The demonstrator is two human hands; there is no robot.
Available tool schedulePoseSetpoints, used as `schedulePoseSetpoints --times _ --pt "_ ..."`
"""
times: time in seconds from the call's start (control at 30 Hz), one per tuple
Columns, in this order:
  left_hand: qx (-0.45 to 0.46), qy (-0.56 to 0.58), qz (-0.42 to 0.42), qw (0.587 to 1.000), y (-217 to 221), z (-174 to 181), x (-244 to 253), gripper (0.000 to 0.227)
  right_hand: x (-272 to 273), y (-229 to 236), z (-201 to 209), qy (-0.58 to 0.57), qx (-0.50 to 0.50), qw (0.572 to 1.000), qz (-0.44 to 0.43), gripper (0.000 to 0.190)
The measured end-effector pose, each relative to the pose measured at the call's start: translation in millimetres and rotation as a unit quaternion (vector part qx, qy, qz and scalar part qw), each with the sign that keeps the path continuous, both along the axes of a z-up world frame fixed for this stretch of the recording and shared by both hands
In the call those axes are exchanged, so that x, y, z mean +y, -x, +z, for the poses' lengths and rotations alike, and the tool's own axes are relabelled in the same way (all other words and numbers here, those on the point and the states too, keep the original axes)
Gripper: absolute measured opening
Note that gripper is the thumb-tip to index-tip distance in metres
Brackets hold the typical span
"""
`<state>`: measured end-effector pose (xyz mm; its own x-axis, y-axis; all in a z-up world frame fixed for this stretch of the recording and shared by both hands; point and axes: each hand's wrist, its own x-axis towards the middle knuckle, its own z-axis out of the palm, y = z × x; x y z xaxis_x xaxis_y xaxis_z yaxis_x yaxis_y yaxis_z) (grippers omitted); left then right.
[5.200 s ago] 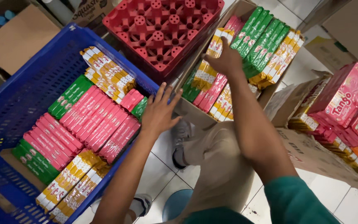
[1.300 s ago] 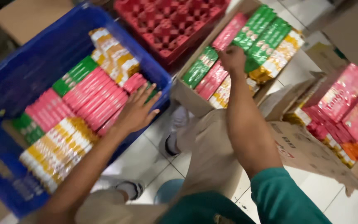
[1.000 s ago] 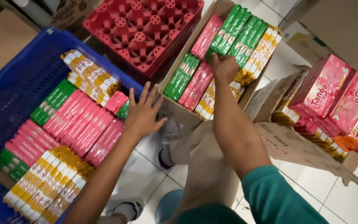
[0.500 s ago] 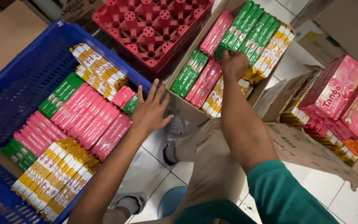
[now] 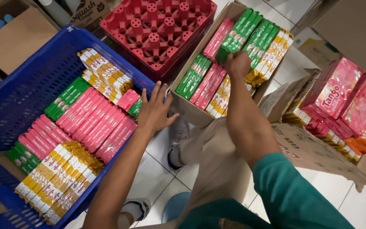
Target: The person sits on a small stool and transfers stacks of packaged goods from a cardboard box into a blue plastic crate. They handle pink, green, and yellow packages, arranging them in neat rows inside the crate.
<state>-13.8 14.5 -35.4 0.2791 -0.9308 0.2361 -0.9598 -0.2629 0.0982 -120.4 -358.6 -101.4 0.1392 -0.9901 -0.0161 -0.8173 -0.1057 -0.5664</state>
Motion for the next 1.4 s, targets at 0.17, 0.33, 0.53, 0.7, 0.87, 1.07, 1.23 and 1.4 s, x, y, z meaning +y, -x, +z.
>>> schedulePoseSetpoints --times 0.17,0.33,0.53,0.7,0.87,1.07,1.23,1.4 --pt "0.012 0.015 0.006 1.000 -3.1 -4.0 -0.8 0.078 2.7 4.4 19.7 0.021 0.009 0.990 0.143 0.017" --pt "0.007 0.020 -0.005 1.000 -2.0 -2.3 -1.5 0.074 45.7 19.2 94.3 -0.108 0.145 0.924 0.338 0.021" --pt "0.012 -0.033 -0.014 0.999 -5.3 4.7 0.9 0.071 93.0 -5.6 154.5 -0.102 0.150 0.963 0.200 0.092" --pt "0.019 -0.035 -0.013 0.999 -7.5 2.2 -0.3 0.070 65.4 -21.1 77.7 -0.228 0.089 0.964 0.104 0.125" --pt "0.018 0.008 -0.004 1.000 -7.5 -1.2 -1.3 0.069 42.4 -26.5 22.9 -0.180 0.023 0.983 0.028 0.126" --pt "0.027 0.073 -0.003 0.997 -9.4 -12.9 -4.8 0.057 74.4 -20.4 110.7 -0.177 -0.237 0.948 0.113 0.109" --pt "0.083 0.203 0.023 0.975 -25.3 -21.8 -7.8 0.031 137.8 -46.0 183.8 -0.147 -0.325 0.894 0.270 0.092" --pt "0.866 0.343 -0.041 0.361 -58.7 62.9 25.4 0.072 245.5 -96.1 223.7 -0.212 -0.438 0.773 0.407 0.070"
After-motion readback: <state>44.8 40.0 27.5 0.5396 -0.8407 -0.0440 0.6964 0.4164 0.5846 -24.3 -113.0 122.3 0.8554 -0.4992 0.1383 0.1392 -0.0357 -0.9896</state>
